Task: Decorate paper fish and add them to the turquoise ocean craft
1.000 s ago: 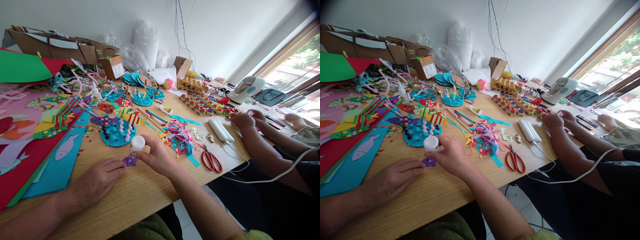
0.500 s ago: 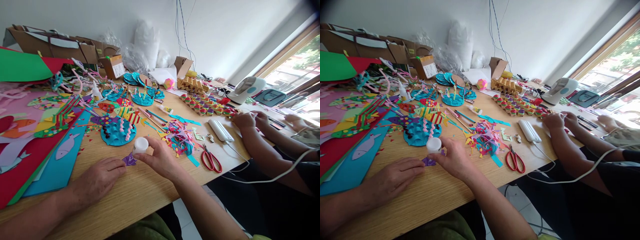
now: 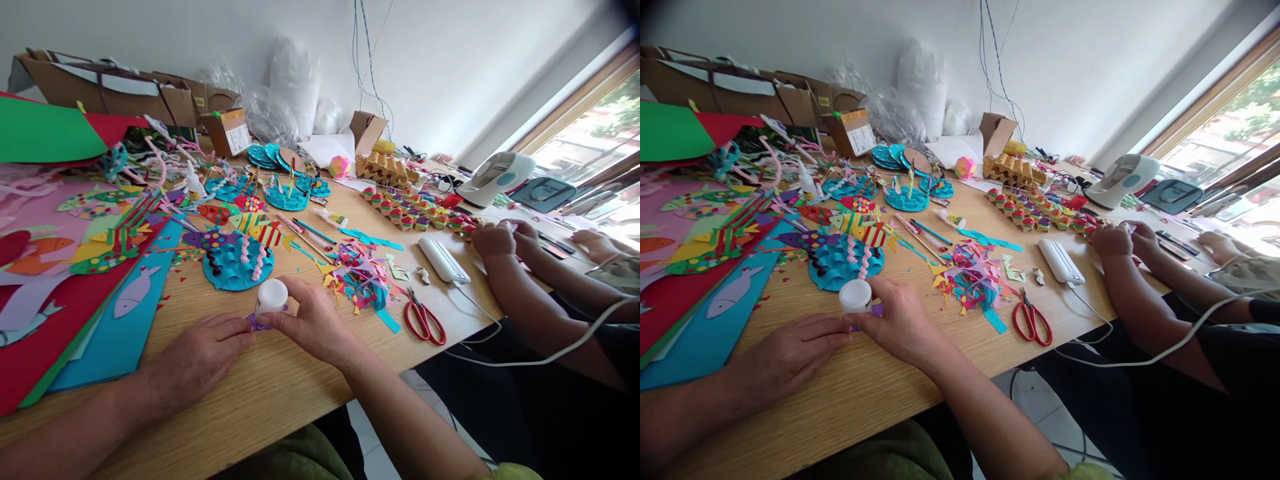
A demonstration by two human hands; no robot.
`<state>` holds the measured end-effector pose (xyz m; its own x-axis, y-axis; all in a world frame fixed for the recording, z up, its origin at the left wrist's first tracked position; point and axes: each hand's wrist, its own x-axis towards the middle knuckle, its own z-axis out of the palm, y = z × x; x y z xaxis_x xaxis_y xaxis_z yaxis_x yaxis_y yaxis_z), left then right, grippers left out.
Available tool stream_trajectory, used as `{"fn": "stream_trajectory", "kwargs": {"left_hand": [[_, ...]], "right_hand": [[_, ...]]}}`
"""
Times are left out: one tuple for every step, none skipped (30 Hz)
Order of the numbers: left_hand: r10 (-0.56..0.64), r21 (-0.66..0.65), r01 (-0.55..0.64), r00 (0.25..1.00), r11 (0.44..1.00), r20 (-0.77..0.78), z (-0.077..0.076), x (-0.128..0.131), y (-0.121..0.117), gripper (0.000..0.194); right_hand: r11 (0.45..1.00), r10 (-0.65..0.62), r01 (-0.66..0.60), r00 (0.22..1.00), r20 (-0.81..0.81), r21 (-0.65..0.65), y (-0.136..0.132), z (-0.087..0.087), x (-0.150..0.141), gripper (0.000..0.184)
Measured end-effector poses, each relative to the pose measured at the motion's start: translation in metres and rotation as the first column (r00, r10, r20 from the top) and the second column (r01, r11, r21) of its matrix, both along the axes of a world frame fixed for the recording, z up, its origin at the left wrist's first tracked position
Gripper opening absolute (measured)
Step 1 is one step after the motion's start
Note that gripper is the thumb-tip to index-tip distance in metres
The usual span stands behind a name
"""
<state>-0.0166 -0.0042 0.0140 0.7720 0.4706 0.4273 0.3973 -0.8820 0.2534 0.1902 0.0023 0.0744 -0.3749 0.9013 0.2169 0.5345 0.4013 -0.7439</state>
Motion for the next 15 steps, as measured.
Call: {"fn": "stream_trajectory", "kwargs": {"left_hand": [[0.005, -0.006, -0.005, 1.000, 1.000, -0.003, -0.001, -0.001, 0.000, 0.032], [0.005, -0.006, -0.005, 1.000, 1.000, -0.009, -0.001, -0.001, 0.000, 0.031], [0.004, 0.000, -0.004, 1.000, 1.000, -0.014, -0.001, -0.001, -0.001, 0.031], [0.004, 0.013, -0.004, 1.000, 1.000, -0.013, -0.001, -0.002, -0.001, 0.030], [0.011, 0.020, -0.011, 1.000, 1.000, -0.022, 0.000, -0.002, -0.001, 0.030], [0.014, 0.027, -0.013, 0.999, 1.000, -0.029, 0.001, -0.002, -0.001, 0.030], [0.019, 0.030, -0.019, 0.999, 0.999, -0.029, 0.002, -0.002, -0.002, 0.030], [0.027, 0.029, -0.026, 0.999, 0.999, -0.022, 0.002, -0.001, -0.002, 0.031], [0.034, 0.023, -0.034, 0.999, 0.999, -0.018, 0.003, -0.001, -0.002, 0.032], [0.036, 0.018, -0.035, 0.999, 0.999, -0.016, 0.002, -0.001, -0.003, 0.032], [0.036, 0.015, -0.036, 0.999, 0.999, -0.010, 0.002, -0.001, -0.003, 0.031], [0.034, 0.013, -0.034, 0.999, 0.999, -0.004, 0.000, -0.001, -0.003, 0.031], [0.034, 0.007, -0.034, 0.999, 0.999, -0.006, -0.001, -0.001, -0.003, 0.031], [0.029, 0.003, -0.029, 1.000, 1.000, -0.005, -0.002, -0.001, -0.003, 0.031], [0.027, 0.002, -0.027, 1.000, 1.000, 0.002, -0.003, -0.002, -0.003, 0.031]], "right_hand": [[1.000, 0.008, -0.008, 1.000, -0.005, 0.000, 0.000, 0.000, 0.002, 0.015], [1.000, 0.008, -0.008, 1.000, -0.005, 0.000, -0.001, 0.001, 0.004, 0.015], [1.000, 0.002, -0.002, 1.000, 0.000, 0.000, -0.001, 0.002, 0.006, 0.015], [1.000, -0.010, 0.010, 1.000, 0.007, 0.002, -0.001, 0.003, 0.007, 0.015], [1.000, -0.027, 0.027, 1.000, 0.016, 0.006, -0.001, 0.003, 0.008, 0.015], [0.999, -0.041, 0.041, 0.999, 0.021, 0.007, -0.001, 0.004, 0.009, 0.015], [0.999, -0.048, 0.048, 0.999, 0.023, 0.005, -0.001, 0.004, 0.009, 0.015], [0.999, -0.049, 0.049, 0.999, 0.021, -0.001, -0.001, 0.004, 0.010, 0.016], [0.999, -0.047, 0.048, 0.999, 0.020, -0.008, -0.001, 0.004, 0.010, 0.016], [0.999, -0.046, 0.047, 0.999, 0.016, -0.011, 0.000, 0.003, 0.010, 0.016], [0.999, -0.049, 0.049, 0.999, 0.011, -0.010, 0.000, 0.003, 0.010, 0.016], [0.999, -0.054, 0.054, 0.999, 0.002, -0.001, 0.000, 0.002, 0.011, 0.016], [0.998, -0.060, 0.061, 0.998, -0.010, 0.014, 0.001, 0.002, 0.012, 0.015], [0.998, -0.063, 0.063, 0.998, -0.025, 0.030, 0.001, 0.002, 0.014, 0.015], [0.997, -0.058, 0.060, 0.998, -0.037, 0.042, 0.002, 0.002, 0.015, 0.015]]}}
